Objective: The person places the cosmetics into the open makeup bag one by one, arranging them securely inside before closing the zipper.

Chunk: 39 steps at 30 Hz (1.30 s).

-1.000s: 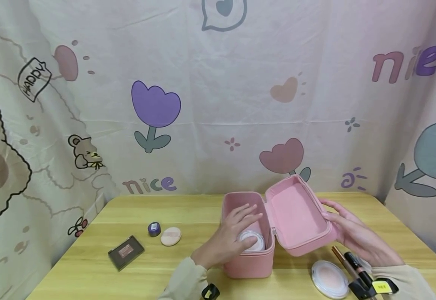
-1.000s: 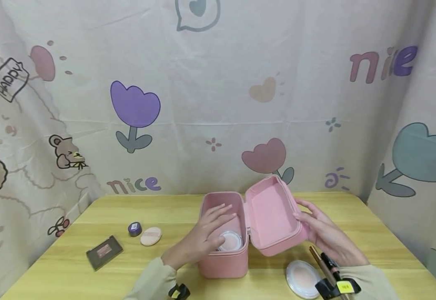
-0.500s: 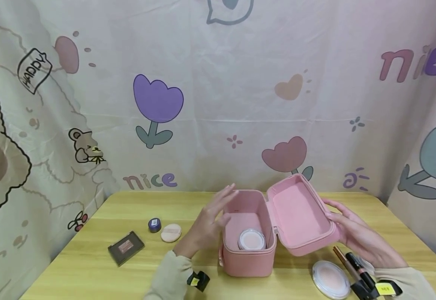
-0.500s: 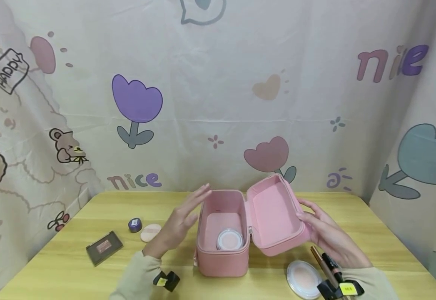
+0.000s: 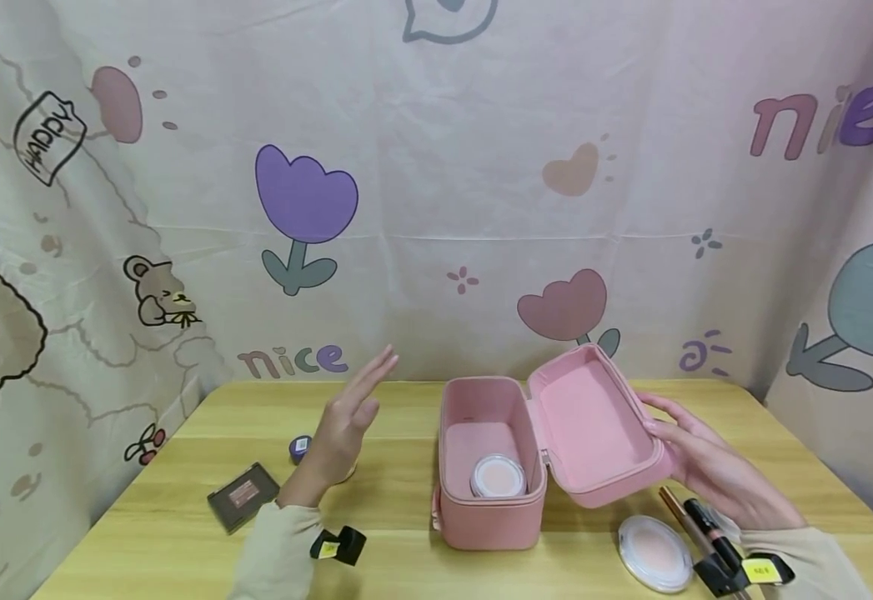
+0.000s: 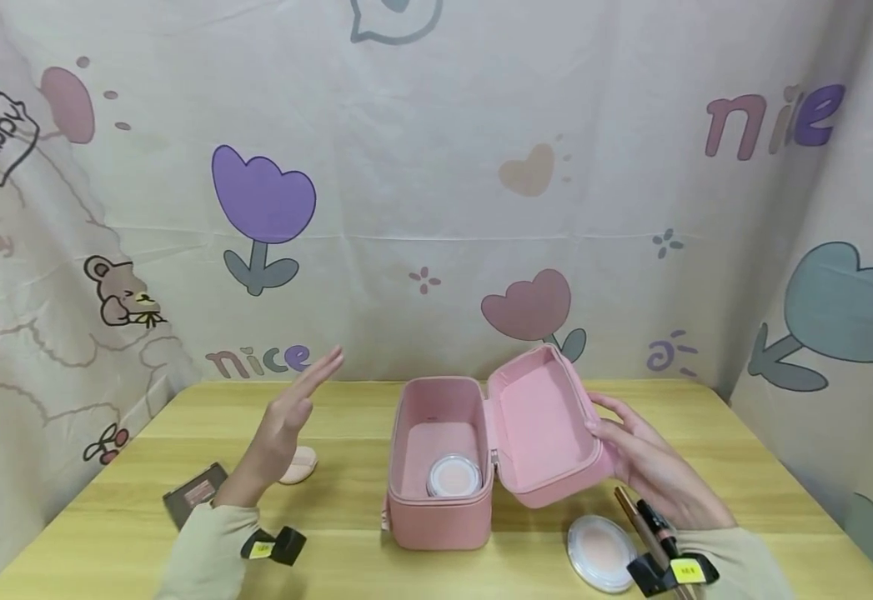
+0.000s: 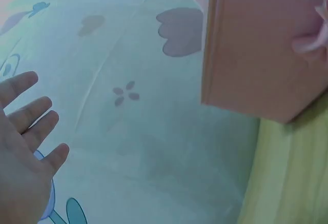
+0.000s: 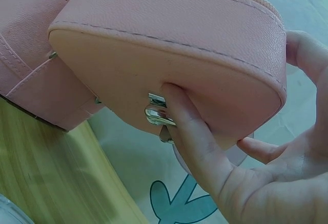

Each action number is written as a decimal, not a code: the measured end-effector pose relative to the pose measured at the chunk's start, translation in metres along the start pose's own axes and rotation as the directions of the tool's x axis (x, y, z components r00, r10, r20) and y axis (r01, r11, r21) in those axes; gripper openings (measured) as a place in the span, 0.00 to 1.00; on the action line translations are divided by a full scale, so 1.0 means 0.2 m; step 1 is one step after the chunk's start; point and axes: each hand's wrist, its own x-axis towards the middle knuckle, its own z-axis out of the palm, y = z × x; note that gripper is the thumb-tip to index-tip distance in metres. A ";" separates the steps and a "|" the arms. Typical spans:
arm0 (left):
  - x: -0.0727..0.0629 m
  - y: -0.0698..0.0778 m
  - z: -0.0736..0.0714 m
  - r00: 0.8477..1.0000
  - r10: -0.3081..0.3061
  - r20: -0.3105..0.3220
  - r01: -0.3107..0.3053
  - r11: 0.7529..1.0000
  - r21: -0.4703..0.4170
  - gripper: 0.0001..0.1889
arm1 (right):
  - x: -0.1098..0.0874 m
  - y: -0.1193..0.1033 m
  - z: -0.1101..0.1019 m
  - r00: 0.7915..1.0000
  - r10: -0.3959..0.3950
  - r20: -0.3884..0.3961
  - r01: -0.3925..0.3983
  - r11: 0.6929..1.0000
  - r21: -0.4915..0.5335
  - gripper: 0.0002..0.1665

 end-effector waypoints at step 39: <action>-0.24 -0.08 -0.53 0.990 -0.049 -0.134 0.042 0.998 -0.048 0.27 | 0.00 0.00 0.00 1.000 0.010 -0.025 -0.010 1.000 -0.006 0.26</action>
